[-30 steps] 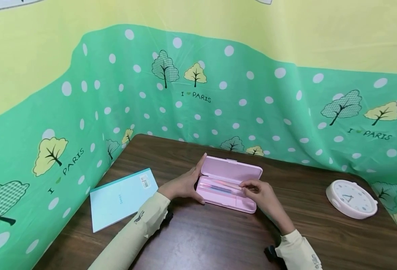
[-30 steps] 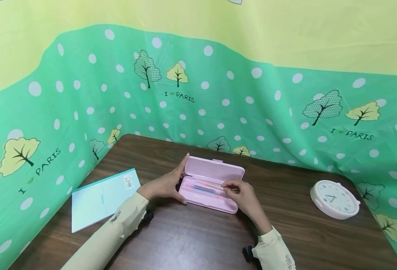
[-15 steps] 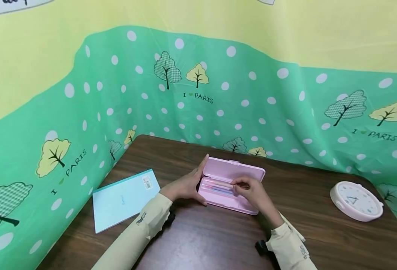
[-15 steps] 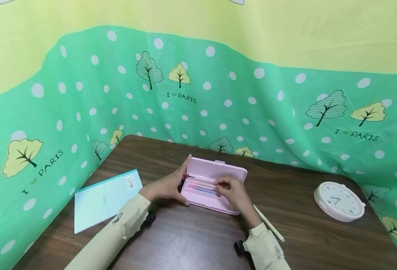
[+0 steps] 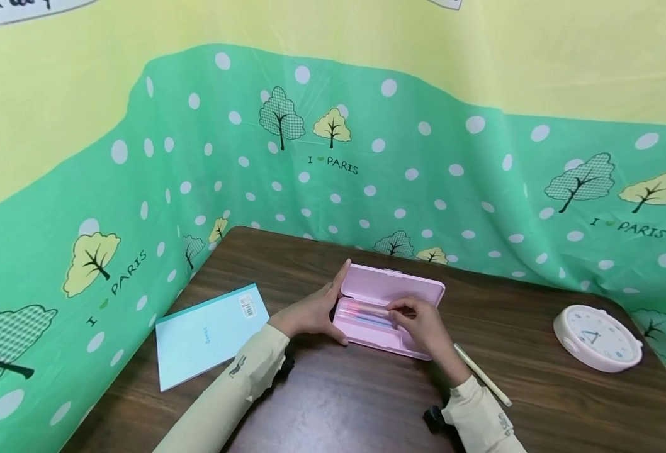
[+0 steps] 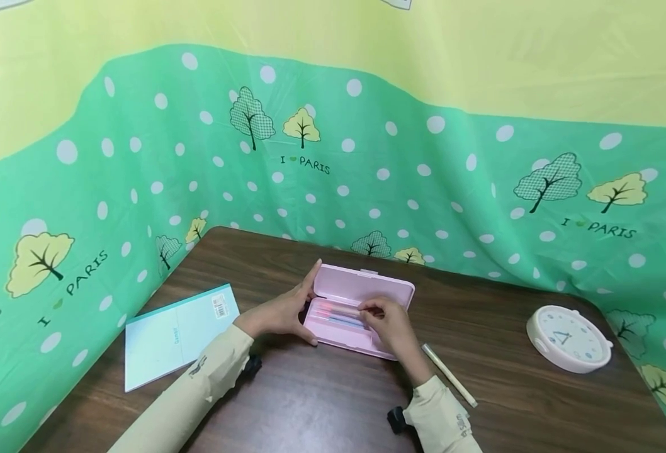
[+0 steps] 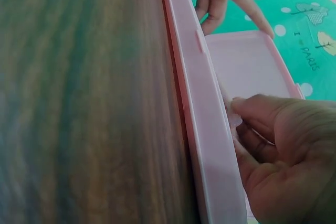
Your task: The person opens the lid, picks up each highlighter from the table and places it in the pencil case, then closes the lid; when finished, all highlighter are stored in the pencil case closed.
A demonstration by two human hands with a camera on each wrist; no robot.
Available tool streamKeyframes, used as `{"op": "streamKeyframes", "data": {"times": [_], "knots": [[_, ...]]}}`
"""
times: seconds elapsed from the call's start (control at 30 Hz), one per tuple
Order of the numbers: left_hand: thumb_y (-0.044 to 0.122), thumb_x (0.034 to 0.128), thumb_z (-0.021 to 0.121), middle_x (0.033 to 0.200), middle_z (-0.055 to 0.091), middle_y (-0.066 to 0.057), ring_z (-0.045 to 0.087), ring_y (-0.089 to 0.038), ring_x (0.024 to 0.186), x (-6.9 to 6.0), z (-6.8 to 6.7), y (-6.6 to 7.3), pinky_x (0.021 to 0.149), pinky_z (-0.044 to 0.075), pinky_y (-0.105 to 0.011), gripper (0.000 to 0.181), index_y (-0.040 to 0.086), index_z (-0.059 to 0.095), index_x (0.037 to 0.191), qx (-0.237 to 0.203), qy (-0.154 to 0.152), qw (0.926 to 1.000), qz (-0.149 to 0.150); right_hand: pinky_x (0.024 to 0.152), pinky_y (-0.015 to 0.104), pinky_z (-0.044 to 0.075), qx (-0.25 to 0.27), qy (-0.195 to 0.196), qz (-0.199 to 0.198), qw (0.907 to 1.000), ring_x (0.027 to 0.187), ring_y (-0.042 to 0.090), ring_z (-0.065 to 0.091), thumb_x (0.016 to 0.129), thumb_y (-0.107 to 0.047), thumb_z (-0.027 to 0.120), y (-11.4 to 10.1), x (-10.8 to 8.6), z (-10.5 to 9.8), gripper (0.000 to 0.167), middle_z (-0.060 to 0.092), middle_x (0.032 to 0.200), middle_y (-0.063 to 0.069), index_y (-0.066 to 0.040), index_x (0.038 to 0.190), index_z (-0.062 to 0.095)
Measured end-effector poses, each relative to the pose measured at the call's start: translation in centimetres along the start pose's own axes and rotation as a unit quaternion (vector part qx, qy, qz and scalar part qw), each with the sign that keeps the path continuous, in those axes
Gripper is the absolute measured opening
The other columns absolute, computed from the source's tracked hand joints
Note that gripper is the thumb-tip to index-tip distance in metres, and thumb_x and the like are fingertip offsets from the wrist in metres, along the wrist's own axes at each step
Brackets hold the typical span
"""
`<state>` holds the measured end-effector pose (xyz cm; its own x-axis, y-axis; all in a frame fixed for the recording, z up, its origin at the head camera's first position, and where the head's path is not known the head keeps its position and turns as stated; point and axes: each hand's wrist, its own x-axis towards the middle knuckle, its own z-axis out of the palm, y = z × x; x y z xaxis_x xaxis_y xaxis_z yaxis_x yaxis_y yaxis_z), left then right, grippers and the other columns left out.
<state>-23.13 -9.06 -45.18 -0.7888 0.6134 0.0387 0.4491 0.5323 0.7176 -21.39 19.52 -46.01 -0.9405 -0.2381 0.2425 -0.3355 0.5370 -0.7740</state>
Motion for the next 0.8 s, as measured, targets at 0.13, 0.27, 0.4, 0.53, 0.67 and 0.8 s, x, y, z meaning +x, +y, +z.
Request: {"op": "streamKeyframes", "data": {"times": [0.13,0.27,0.4,0.53,0.67,0.8], "knots": [[0.037,0.0771,0.102,0.181,0.005,-0.018,0.024,-0.036,0.162,0.06,0.11,-0.53,0.126,0.033,-0.053,0.159,0.031,-0.028,0.169,-0.002,0.005,0.9999,0.013,0.086,0.032,0.056,-0.046,0.017,-0.011,0.9987,0.100,0.030,0.071,0.095,0.004,0.079,-0.03,0.08,0.18,0.008,0.079,0.105,0.016,0.002,0.102,0.083],[0.046,0.0766,0.101,0.180,0.007,-0.018,0.026,-0.037,0.162,0.06,0.15,-0.79,0.124,0.034,-0.056,0.159,0.033,-0.028,0.169,-0.004,0.011,0.9995,0.028,0.092,0.034,0.056,-0.036,0.018,-0.007,0.9992,0.110,0.035,0.070,0.098,0.002,0.077,-0.18,0.00,0.16,0.009,0.079,0.107,0.016,0.003,0.106,0.083],[0.041,0.0760,0.102,0.181,0.006,-0.018,0.024,-0.037,0.162,0.01,0.03,-0.35,0.125,0.032,-0.057,0.160,0.032,-0.027,0.169,-0.008,0.005,0.9998,0.015,0.095,0.032,0.054,-0.005,0.010,0.005,0.9999,0.111,0.030,0.069,0.102,-0.005,0.075,-0.33,-0.02,0.09,0.012,0.080,0.108,0.014,0.002,0.109,0.083],[0.033,0.0766,0.103,0.181,0.004,-0.017,0.023,-0.036,0.163,0.07,0.05,-0.06,0.127,0.031,-0.054,0.160,0.029,-0.028,0.169,-0.002,0.000,1.0000,0.000,0.097,0.032,0.053,0.008,0.011,0.007,0.9999,0.111,0.027,0.069,0.104,-0.008,0.074,-0.26,0.00,-0.02,0.014,0.080,0.108,0.012,0.001,0.111,0.083],[0.032,0.0773,0.102,0.182,0.002,-0.014,0.023,-0.033,0.163,0.04,0.12,0.10,0.127,0.032,-0.051,0.159,0.029,-0.028,0.169,0.006,-0.001,1.0000,-0.007,0.094,0.027,0.052,0.003,0.017,0.004,0.9998,0.108,0.021,0.069,0.103,-0.007,0.075,-0.07,-0.15,-0.26,0.013,0.081,0.108,0.011,0.000,0.111,0.083],[0.031,0.0773,0.102,0.182,0.001,-0.014,0.022,-0.033,0.164,-0.02,0.08,0.15,0.127,0.031,-0.051,0.159,0.029,-0.028,0.169,0.006,0.000,1.0000,-0.005,0.089,0.021,0.051,0.000,0.025,-0.003,0.9997,0.104,0.016,0.069,0.101,-0.005,0.077,-0.12,-0.53,-0.79,0.012,0.081,0.108,0.012,0.001,0.110,0.083]]}}
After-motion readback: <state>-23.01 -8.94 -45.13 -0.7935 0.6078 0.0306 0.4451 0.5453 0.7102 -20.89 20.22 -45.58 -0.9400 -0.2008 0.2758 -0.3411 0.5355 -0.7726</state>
